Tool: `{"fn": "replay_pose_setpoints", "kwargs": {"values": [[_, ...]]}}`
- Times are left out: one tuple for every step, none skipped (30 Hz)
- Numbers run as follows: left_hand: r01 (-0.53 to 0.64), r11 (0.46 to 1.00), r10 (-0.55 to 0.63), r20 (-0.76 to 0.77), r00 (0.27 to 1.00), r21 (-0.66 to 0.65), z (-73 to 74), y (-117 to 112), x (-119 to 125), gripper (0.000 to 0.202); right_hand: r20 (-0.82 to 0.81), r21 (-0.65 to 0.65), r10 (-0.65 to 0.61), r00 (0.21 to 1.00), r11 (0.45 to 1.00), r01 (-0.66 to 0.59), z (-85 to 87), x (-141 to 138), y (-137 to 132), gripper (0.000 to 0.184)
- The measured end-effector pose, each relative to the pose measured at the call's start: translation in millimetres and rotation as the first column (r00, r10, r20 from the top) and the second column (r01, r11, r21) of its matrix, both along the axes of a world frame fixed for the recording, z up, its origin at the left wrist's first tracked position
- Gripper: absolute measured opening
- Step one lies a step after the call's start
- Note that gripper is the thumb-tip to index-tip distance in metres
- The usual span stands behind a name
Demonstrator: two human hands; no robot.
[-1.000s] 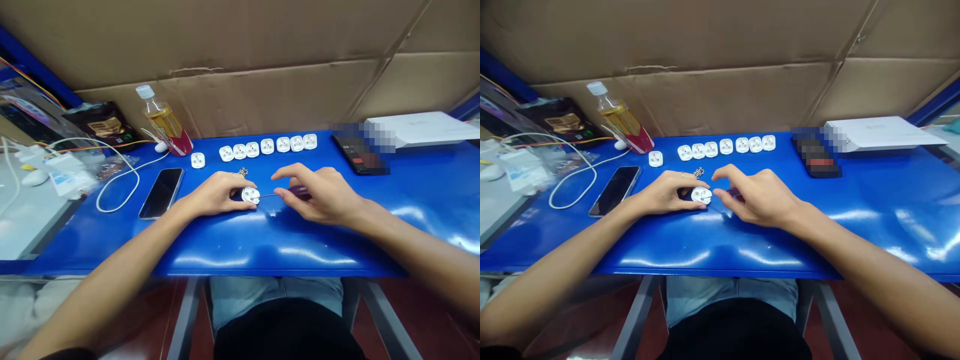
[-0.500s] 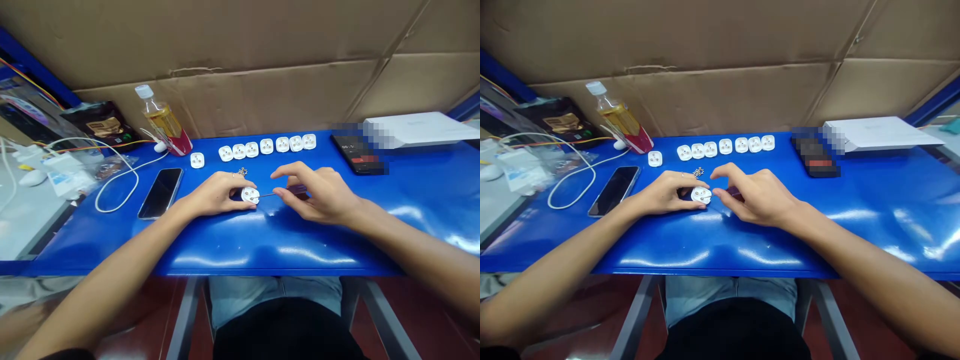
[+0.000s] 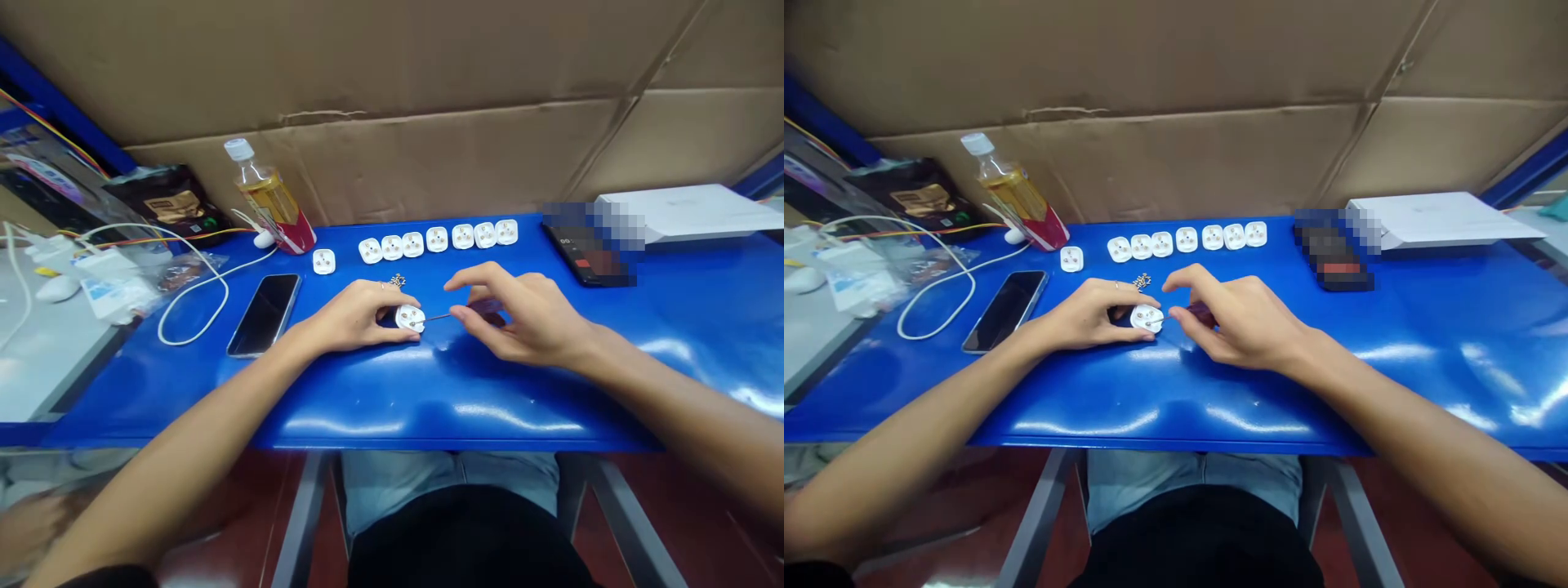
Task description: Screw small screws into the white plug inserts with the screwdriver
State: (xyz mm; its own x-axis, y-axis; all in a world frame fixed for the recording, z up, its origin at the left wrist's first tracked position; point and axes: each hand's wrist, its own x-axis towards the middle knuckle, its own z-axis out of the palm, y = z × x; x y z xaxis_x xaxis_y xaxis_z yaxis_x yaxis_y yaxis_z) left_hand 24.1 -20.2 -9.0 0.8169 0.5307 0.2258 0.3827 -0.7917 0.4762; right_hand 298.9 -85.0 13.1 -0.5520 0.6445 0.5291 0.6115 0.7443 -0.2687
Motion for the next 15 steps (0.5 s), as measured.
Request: {"fn": "replay_pose_setpoints", "kwargs": {"values": [[0.0, 1.0, 0.0, -0.005, 1.0, -0.001, 0.3, -0.2, 0.2, 0.045, 0.007, 0.015, -0.026, 1.0, 1.0, 0.026, 0.2, -0.1, 0.0, 0.021], [-0.001, 1.0, 0.001, -0.008, 1.0, -0.003, 0.6, -0.5, 0.4, 0.045, 0.006, 0.017, -0.043, 0.999, 0.999, 0.043, 0.3, -0.1, 0.0, 0.02], [-0.001, 1.0, 0.001, -0.01, 1.0, -0.006, 0.8, -0.7, 0.6, 0.045, -0.003, 0.006, -0.041, 0.999, 0.999, 0.041, 0.3, -0.1, 0.1, 0.021], [-0.003, 1.0, 0.003, -0.01, 1.0, -0.009, 1.1, -0.9, 0.8, 0.045, -0.019, -0.013, -0.028, 0.999, 1.0, 0.028, 0.2, -0.2, 0.2, 0.024], [-0.005, 1.0, 0.005, -0.01, 1.0, -0.012, 1.2, -1.0, 1.0, 0.045, -0.031, -0.034, -0.015, 0.999, 0.999, 0.014, 0.0, -0.2, 0.3, 0.027], [-0.005, 1.0, 0.005, -0.007, 1.0, -0.012, 1.2, -1.1, 1.1, 0.045, -0.038, -0.043, -0.007, 0.999, 0.999, 0.006, -0.2, -0.2, 0.4, 0.029], [-0.004, 1.0, 0.004, -0.005, 1.0, -0.013, 1.2, -1.1, 1.1, 0.045, -0.033, -0.037, -0.01, 0.999, 0.999, 0.009, -0.4, -0.3, 0.5, 0.027], [0.0, 1.0, 0.0, -0.004, 1.0, -0.014, 1.2, -1.0, 1.1, 0.045, -0.023, -0.019, -0.023, 0.999, 1.0, 0.023, -0.6, -0.4, 0.6, 0.024], [0.002, 1.0, -0.002, -0.004, 1.0, -0.014, 1.1, -0.9, 1.1, 0.045, -0.015, -0.001, -0.042, 0.999, 0.999, 0.042, -0.7, -0.5, 0.6, 0.021], [0.004, 1.0, -0.004, -0.004, 1.0, -0.013, 0.9, -0.8, 1.0, 0.045, -0.012, 0.007, -0.052, 0.999, 0.999, 0.052, -0.6, -0.6, 0.6, 0.02], [0.005, 1.0, -0.005, -0.003, 1.0, -0.013, 0.6, -0.6, 1.0, 0.045, -0.017, 0.0, -0.046, 0.999, 0.999, 0.046, -0.3, -0.6, 0.6, 0.021], [0.004, 1.0, -0.004, -0.003, 1.0, -0.014, 0.4, -0.5, 1.0, 0.045, -0.028, -0.017, -0.026, 0.999, 1.0, 0.025, 0.2, -0.6, 0.6, 0.023], [0.003, 1.0, -0.003, -0.001, 1.0, -0.013, 0.1, -0.4, 1.0, 0.045, -0.032, -0.036, -0.002, 0.999, 0.999, 0.0, 0.7, -0.7, 0.5, 0.023], [0.004, 1.0, -0.004, 0.003, 1.0, -0.01, -0.3, -0.3, 0.9, 0.045, -0.023, -0.044, 0.016, 1.0, 0.999, -0.017, 1.2, -0.8, 0.3, 0.02], [0.007, 1.0, -0.007, 0.008, 1.0, -0.006, -0.6, -0.2, 1.0, 0.045, -0.006, -0.034, 0.024, 1.0, 0.999, -0.024, 1.6, -0.9, 0.2, 0.014]]}}
